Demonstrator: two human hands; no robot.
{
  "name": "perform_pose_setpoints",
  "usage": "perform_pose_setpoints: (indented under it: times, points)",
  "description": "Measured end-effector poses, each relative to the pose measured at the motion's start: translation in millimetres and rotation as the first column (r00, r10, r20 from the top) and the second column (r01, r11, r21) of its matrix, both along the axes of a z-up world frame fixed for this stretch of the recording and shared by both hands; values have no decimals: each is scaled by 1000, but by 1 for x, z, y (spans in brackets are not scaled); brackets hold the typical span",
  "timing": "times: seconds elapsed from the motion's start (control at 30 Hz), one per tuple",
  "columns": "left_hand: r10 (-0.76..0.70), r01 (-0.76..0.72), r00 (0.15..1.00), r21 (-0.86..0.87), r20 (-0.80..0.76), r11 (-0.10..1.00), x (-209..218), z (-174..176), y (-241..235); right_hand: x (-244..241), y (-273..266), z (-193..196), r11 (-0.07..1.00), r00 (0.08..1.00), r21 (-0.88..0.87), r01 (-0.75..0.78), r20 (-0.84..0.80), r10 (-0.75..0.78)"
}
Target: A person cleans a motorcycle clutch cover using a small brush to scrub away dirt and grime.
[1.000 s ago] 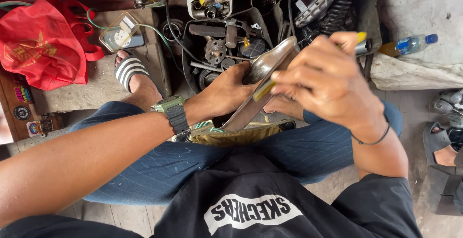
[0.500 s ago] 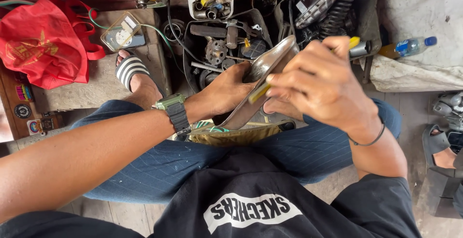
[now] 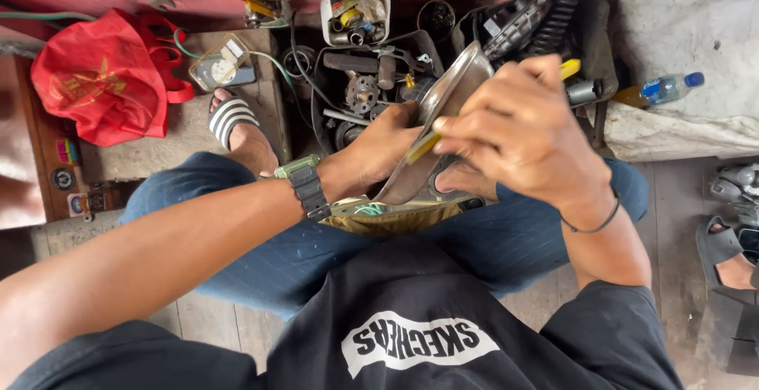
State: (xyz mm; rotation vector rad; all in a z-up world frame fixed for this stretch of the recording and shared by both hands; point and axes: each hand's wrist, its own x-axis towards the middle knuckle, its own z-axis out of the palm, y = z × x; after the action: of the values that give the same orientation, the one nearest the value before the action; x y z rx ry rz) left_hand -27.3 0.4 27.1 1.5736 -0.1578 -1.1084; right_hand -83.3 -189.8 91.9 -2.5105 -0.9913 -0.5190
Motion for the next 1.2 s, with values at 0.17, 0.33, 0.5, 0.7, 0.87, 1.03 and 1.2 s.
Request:
perform_pose_setpoints:
  times: [0.17, 0.33, 0.5, 0.7, 0.87, 1.03, 1.2]
  points:
    - [-7, 6, 999, 9, 41, 1000, -27, 17, 9, -18, -9, 13, 986, 990, 93, 139, 12, -140]
    - [16, -18, 1000, -99, -22, 995, -56, 16, 16, -60, 23, 29, 992, 994, -71, 108, 23, -107]
    - [30, -37, 999, -217, -36, 975, -80, 19, 27, -79, 12, 26, 949, 976, -244, 199, 136, -170]
    - [3, 14, 997, -217, 75, 976, -86, 11, 36, -103, 45, 36, 974, 988, -187, 130, 112, -111]
    - [-12, 27, 998, -234, 63, 972, -92, 22, 44, -111, 49, 44, 960, 976, -247, 131, 205, -81]
    - [11, -12, 1000, -157, -5, 988, -93, 31, 47, -95, 44, 49, 952, 972, -248, 182, 192, -136]
    - [37, -39, 999, -377, -12, 925, -91, 3, 45, -93, 67, 54, 969, 993, -248, -12, 113, 42]
